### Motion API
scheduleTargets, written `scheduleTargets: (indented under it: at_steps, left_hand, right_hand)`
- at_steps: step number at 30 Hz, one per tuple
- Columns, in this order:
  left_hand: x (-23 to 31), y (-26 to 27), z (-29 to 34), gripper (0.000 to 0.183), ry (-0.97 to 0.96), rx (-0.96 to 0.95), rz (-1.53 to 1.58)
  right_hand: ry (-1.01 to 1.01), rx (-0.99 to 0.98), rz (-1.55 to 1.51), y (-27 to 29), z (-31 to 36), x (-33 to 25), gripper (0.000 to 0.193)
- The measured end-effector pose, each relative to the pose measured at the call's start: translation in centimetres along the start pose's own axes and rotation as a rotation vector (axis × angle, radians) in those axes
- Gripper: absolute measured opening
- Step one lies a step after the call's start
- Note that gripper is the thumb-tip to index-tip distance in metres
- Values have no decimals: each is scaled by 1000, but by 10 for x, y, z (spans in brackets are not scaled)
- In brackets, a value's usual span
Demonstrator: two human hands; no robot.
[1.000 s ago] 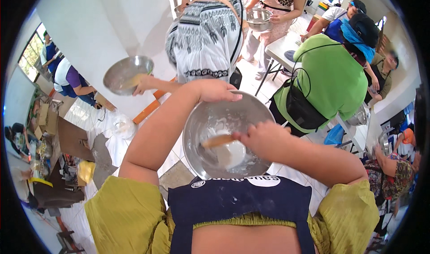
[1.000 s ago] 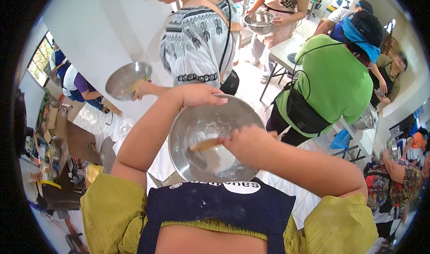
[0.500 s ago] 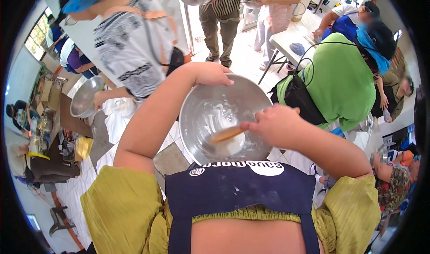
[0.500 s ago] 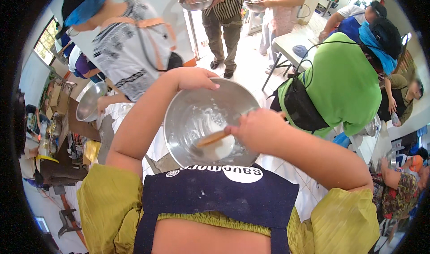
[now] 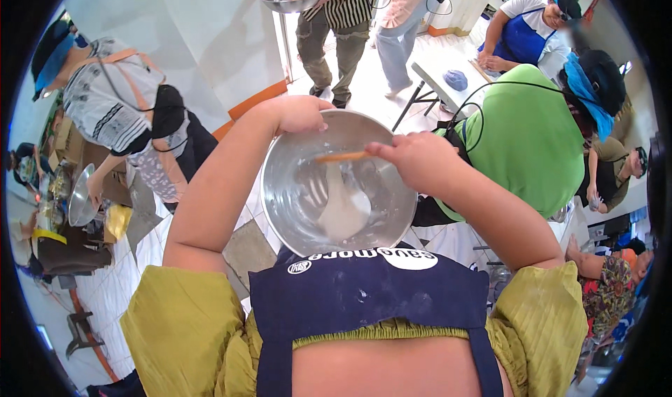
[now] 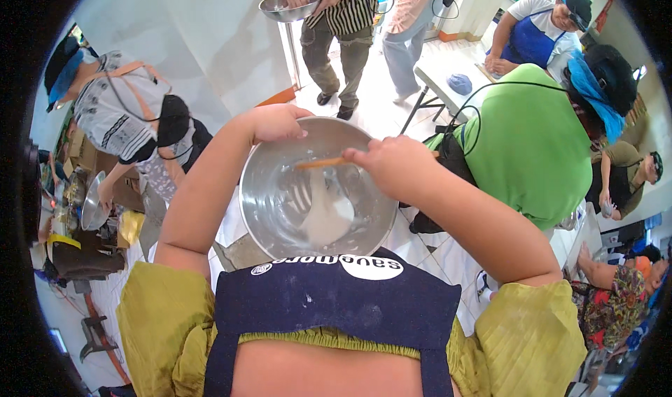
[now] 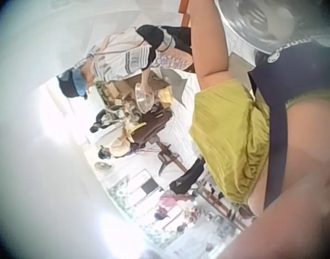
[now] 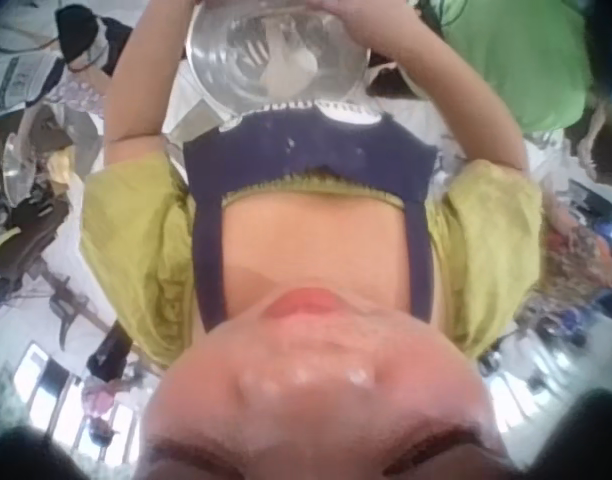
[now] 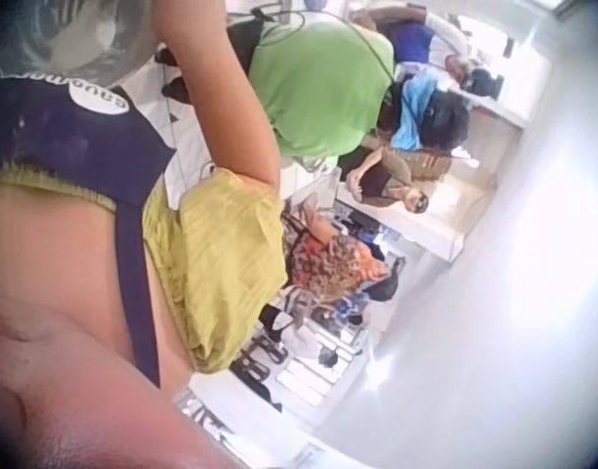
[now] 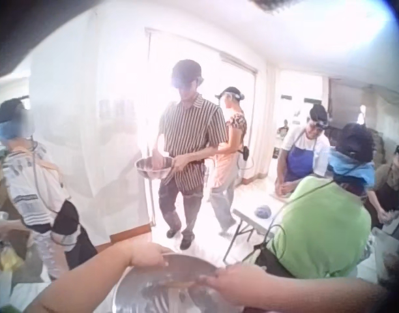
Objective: The person adds powder from a plastic bag into a metal bowl using a green measuring cup, stirs the mixture with a wooden spoon, and then kneads a purple ball of dough in another bowl by hand.
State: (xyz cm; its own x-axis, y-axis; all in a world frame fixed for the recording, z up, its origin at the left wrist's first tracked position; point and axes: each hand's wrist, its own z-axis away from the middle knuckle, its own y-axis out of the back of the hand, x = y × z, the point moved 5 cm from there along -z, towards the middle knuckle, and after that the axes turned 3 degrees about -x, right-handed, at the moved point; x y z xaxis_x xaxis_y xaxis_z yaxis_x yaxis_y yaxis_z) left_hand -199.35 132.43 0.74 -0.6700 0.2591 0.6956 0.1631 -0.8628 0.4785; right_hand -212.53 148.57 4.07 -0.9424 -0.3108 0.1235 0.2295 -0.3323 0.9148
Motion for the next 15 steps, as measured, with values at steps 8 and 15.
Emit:
scheduleTargets:
  at_steps: [8, 15]
  left_hand:
    - [-43, 85, -55, 38, -18, 49, 214]
    - [-80, 157, -103, 48, -184, 304, 509]
  right_hand:
    - [17, -26, 30, 34, -65, 42, 48]
    - [-286, 153, -10, 69, -140, 115, 50]
